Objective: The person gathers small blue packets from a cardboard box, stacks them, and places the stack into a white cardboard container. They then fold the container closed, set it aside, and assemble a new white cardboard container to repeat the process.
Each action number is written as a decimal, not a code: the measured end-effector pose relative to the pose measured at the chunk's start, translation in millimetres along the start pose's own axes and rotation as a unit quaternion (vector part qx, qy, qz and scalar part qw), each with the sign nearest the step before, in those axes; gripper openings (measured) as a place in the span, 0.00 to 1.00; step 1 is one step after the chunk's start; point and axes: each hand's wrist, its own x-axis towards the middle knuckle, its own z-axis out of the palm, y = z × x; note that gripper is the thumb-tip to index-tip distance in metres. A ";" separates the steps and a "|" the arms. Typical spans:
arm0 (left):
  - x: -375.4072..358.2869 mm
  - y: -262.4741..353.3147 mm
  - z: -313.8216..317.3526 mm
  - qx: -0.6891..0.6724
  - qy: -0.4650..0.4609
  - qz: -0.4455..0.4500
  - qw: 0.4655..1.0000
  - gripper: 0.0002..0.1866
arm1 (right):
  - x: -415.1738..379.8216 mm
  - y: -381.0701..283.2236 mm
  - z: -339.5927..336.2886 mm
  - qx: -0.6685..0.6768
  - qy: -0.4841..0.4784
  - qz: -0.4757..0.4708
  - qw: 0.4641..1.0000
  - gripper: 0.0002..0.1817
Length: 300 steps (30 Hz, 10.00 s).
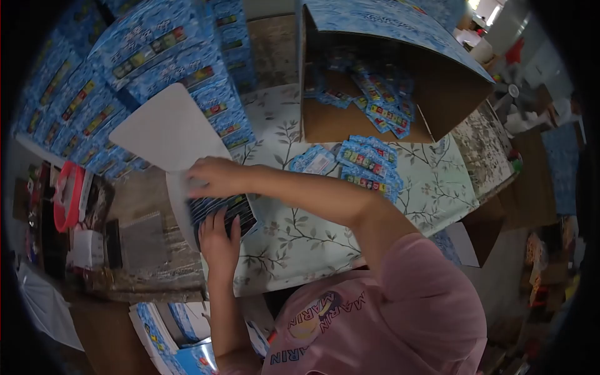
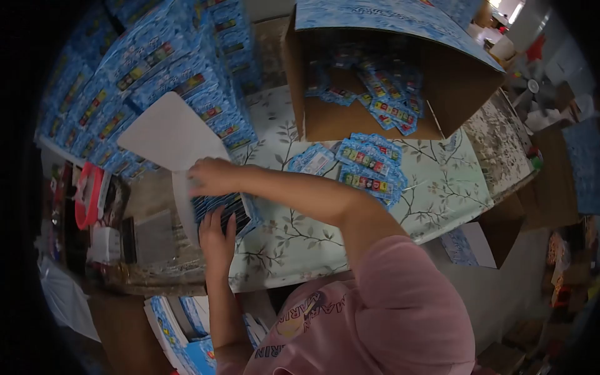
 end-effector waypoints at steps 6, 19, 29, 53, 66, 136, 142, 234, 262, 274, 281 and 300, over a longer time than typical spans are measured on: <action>-6.1 56.1 -7.9 -0.195 0.091 0.103 0.971 0.15 | -183.7 32.3 -115.8 -0.086 0.202 0.214 0.952 0.16; 79.2 111.3 158.9 -0.037 -0.083 0.221 0.971 0.30 | -320.6 38.0 -164.3 -0.237 0.152 0.397 0.873 0.39; 19.8 124.4 89.7 -0.751 -0.002 -0.253 0.610 0.13 | -351.0 22.8 -170.0 0.107 0.331 0.460 0.817 0.17; -14.7 121.8 61.0 -0.177 -0.042 0.251 0.951 0.07 | -292.1 -41.6 -115.8 0.190 0.059 0.302 0.932 0.09; -16.3 127.0 74.9 -0.208 -0.208 0.199 0.935 0.30 | -293.3 52.0 -174.2 0.011 0.277 0.396 0.875 0.12; 58.3 -24.0 9.2 -0.001 -0.035 -0.035 0.999 0.26 | -50.5 -66.0 -106.9 -0.077 0.051 0.157 0.983 0.40; 48.2 -26.4 6.3 0.016 -0.060 0.001 0.998 0.27 | 13.7 -6.0 -45.3 -0.185 -0.036 0.037 0.981 0.37; 151.5 67.0 134.7 0.085 0.011 0.108 0.990 0.14 | -104.9 65.4 -11.1 -0.002 -0.265 0.074 0.961 0.15; 104.9 65.8 -5.3 -0.305 0.088 0.075 0.945 0.04 | -285.2 -15.2 -128.4 0.156 0.187 0.380 0.892 0.16; 110.6 159.5 35.7 -0.205 0.065 0.222 0.951 0.09 | -307.2 -13.3 -137.0 0.050 0.117 0.418 0.899 0.12; 118.5 69.1 69.0 -0.048 -0.358 -0.004 0.933 0.32 | -316.6 -23.9 -126.0 0.059 0.052 0.446 0.892 0.10; 112.8 84.6 44.1 0.022 -0.158 0.044 0.986 0.24 | -253.5 60.4 -124.3 -0.321 0.049 0.331 0.886 0.27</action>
